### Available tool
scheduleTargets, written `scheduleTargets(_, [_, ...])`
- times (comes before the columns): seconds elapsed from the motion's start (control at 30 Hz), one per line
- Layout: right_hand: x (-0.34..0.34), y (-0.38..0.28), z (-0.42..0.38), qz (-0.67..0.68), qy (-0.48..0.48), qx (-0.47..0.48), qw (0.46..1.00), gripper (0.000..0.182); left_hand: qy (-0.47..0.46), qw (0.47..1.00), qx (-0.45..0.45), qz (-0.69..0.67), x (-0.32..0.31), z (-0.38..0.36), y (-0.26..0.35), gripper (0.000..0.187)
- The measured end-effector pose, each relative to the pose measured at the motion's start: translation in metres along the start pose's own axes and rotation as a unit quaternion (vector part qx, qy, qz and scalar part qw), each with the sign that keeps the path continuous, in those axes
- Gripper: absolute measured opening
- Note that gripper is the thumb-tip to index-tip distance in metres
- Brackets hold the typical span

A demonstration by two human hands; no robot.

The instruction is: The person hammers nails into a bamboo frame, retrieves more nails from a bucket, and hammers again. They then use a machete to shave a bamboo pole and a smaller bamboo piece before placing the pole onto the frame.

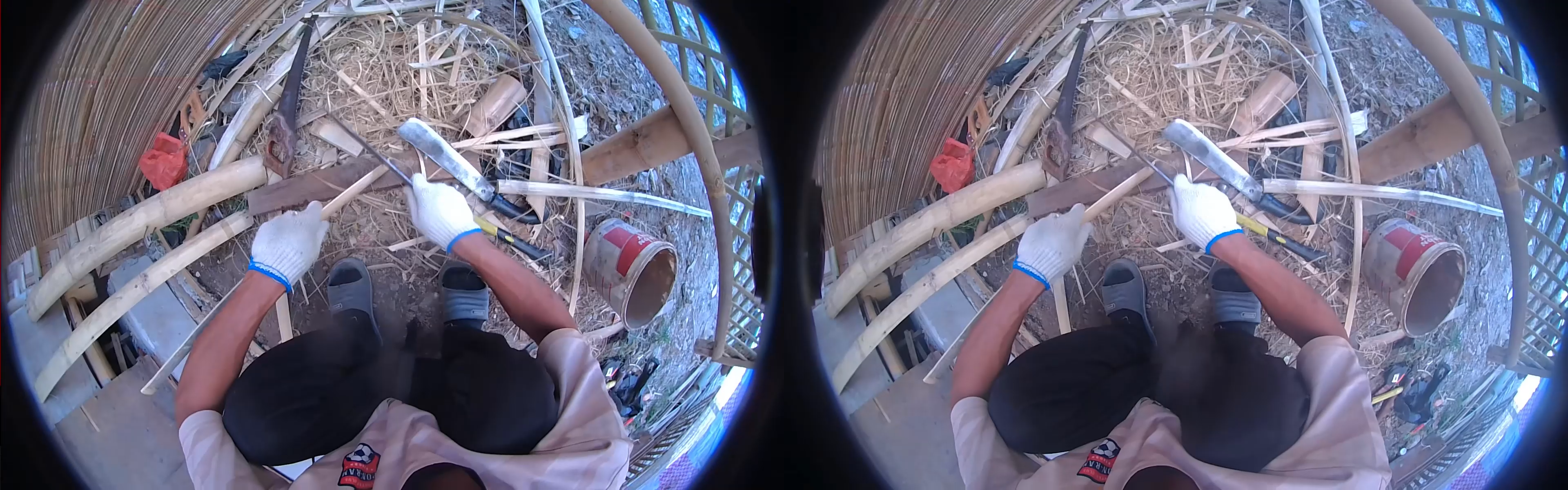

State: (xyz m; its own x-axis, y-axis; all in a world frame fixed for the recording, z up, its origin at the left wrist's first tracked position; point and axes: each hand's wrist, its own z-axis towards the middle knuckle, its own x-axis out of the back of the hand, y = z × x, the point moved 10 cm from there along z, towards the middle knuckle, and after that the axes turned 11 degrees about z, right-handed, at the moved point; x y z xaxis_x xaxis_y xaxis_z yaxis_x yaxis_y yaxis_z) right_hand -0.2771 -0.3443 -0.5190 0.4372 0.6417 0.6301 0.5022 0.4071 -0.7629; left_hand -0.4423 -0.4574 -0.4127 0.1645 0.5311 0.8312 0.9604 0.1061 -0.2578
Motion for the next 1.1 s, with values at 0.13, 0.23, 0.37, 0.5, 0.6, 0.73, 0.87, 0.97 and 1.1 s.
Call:
scheduleTargets(0.13, [0.027, -0.024, 0.001, 0.044, 0.015, -0.028, 0.999, 0.019, -0.025, 0.999, 0.023, -0.027, -0.005, 0.002, -0.002, 0.022])
scheduleTargets(0.23, [-0.001, 0.008, -0.003, 0.012, 0.009, -0.004, 1.000, 0.020, -0.045, 0.998, 0.016, -0.032, -0.003, -0.002, 0.001, 0.023])
scheduleTargets(0.37, [0.008, -0.001, 0.001, 0.002, 0.026, 0.007, 1.000, 0.022, -0.034, 0.999, 0.009, -0.033, -0.002, 0.000, -0.003, 0.024])
scheduleTargets(0.5, [0.022, -0.010, 0.002, 0.031, 0.043, -0.011, 0.999, 0.023, -0.057, 0.997, 0.024, -0.045, -0.004, 0.002, -0.003, 0.024])
scheduleTargets(0.6, [-0.002, 0.012, 0.002, -0.024, 0.008, 0.014, 1.000, 0.024, -0.047, 0.998, 0.014, -0.041, -0.004, 0.003, -0.005, 0.024])
scheduleTargets(0.73, [0.028, -0.011, -0.001, 0.041, 0.023, -0.021, 0.999, 0.024, -0.045, 0.998, 0.017, -0.041, -0.008, 0.003, -0.007, 0.026])
scheduleTargets(0.87, [-0.017, 0.032, -0.005, 0.014, -0.004, -0.026, 1.000, 0.024, -0.044, 0.998, 0.011, -0.043, -0.009, 0.002, -0.007, 0.027])
scheduleTargets(0.97, [0.005, 0.014, -0.003, 0.000, -0.009, -0.016, 1.000, 0.026, -0.020, 0.998, 0.002, -0.058, -0.004, 0.001, -0.007, 0.030])
scheduleTargets(1.1, [0.018, 0.005, -0.006, 0.013, 0.043, 0.002, 0.999, 0.027, -0.072, 0.994, 0.016, -0.080, -0.018, 0.004, -0.010, 0.031])
